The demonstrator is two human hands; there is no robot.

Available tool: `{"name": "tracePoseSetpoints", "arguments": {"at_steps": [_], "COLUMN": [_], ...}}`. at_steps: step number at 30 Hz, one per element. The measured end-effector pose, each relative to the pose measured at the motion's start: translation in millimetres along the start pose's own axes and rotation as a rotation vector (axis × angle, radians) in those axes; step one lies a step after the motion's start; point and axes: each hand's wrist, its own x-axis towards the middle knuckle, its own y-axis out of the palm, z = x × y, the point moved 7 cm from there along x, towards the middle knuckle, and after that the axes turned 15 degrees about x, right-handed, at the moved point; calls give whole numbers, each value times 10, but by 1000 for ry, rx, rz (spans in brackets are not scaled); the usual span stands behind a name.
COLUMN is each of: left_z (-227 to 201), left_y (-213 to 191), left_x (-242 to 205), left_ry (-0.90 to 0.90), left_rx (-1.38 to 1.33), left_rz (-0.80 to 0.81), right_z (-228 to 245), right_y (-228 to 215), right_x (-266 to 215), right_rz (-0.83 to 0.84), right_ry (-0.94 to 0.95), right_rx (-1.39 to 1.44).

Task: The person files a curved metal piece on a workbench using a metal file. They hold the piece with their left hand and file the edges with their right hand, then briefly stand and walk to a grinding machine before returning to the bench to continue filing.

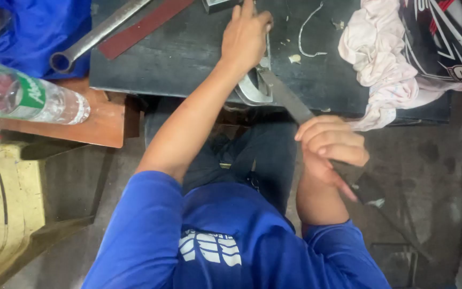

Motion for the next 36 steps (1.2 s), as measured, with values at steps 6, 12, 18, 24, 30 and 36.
{"name": "tracePoseSetpoints", "arguments": {"at_steps": [6,12,18,24,30,36], "left_z": [93,170,138,135,97,120], "left_y": [145,239,135,185,42,47], "left_x": [217,255,245,237,236,242], "left_ry": [-120,-75,-81,-104,-155,-126], "left_rx": [145,160,135,168,151,116], "left_rz": [193,154,216,200,231,167], "right_z": [-165,-262,191,-124,260,-53], "right_y": [119,-179,24,-70,125,345], "right_x": [117,296,218,57,223,569], "right_rz": [98,-40,-4,-65,92,393], "right_ry": [-100,63,-29,-242,-101,106], "right_rx": [13,100,39,66,66,66]}}
